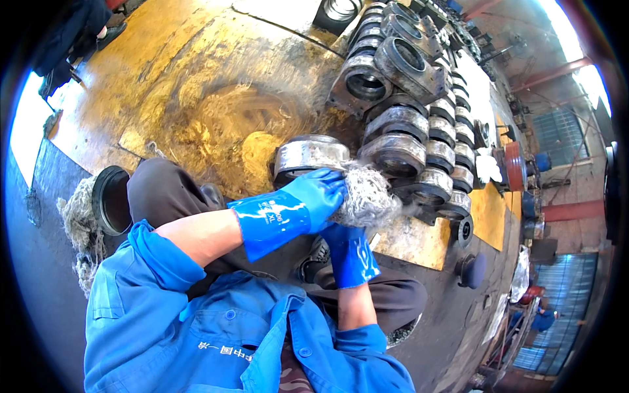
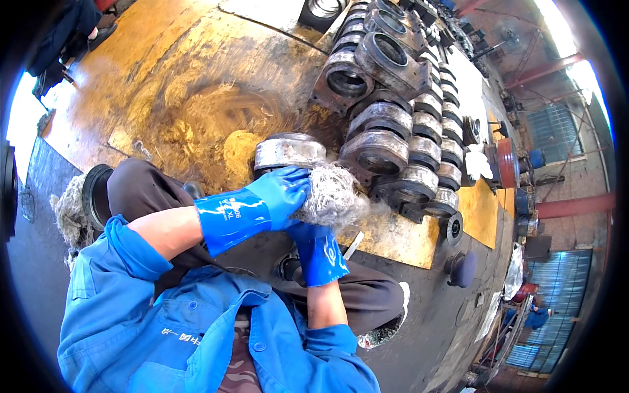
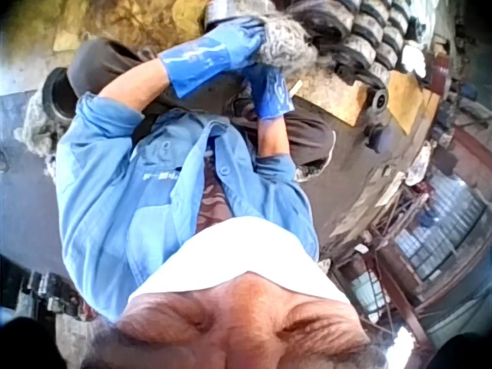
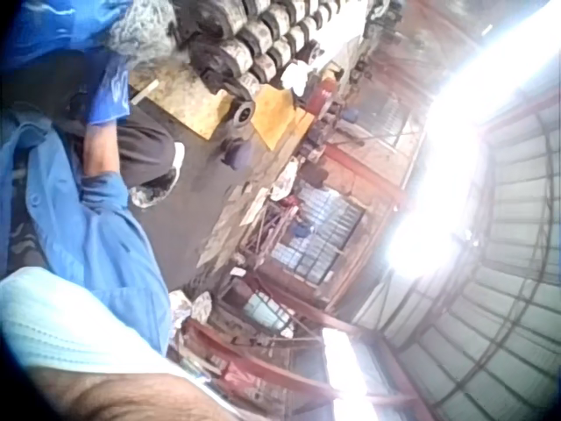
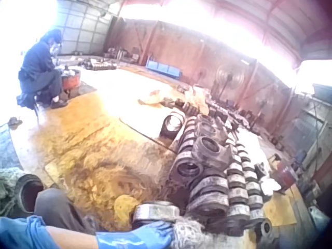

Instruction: The person cleans various metal parts and components on a workshop floor using a wire brush and a cloth.

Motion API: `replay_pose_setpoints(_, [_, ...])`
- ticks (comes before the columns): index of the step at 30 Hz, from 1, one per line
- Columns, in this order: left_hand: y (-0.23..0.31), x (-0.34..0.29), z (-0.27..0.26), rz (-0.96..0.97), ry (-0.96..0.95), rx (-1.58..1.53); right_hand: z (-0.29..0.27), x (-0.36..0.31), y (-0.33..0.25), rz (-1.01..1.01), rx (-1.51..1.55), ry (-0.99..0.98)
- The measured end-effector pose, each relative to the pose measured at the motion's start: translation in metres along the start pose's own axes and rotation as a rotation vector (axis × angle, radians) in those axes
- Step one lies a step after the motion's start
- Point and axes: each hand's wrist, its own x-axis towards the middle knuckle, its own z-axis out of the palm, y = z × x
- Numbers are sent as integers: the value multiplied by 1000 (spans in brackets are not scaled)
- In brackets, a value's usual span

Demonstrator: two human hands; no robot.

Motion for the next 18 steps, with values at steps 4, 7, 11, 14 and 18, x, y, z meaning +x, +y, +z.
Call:
replay_pose_setpoints(4, [-3,-8,-10,35,31,-218,6,-3,19,95,393,177])
replay_pose_setpoints(7, [-7,-14,-17,28,89,-204,10,6,23,149,696,249])
replay_pose_setpoints(11, [-4,2,-35,-26,-58,-309,10,12,28,204,994,297])
replay_pose_setpoints(14, [-21,-4,-42,-207,-311,-134,13,16,32,301,1209,253])
replay_pose_setpoints(18, [-58,-11,-111,-470,-260,-173,12,18,49,473,1375,199])
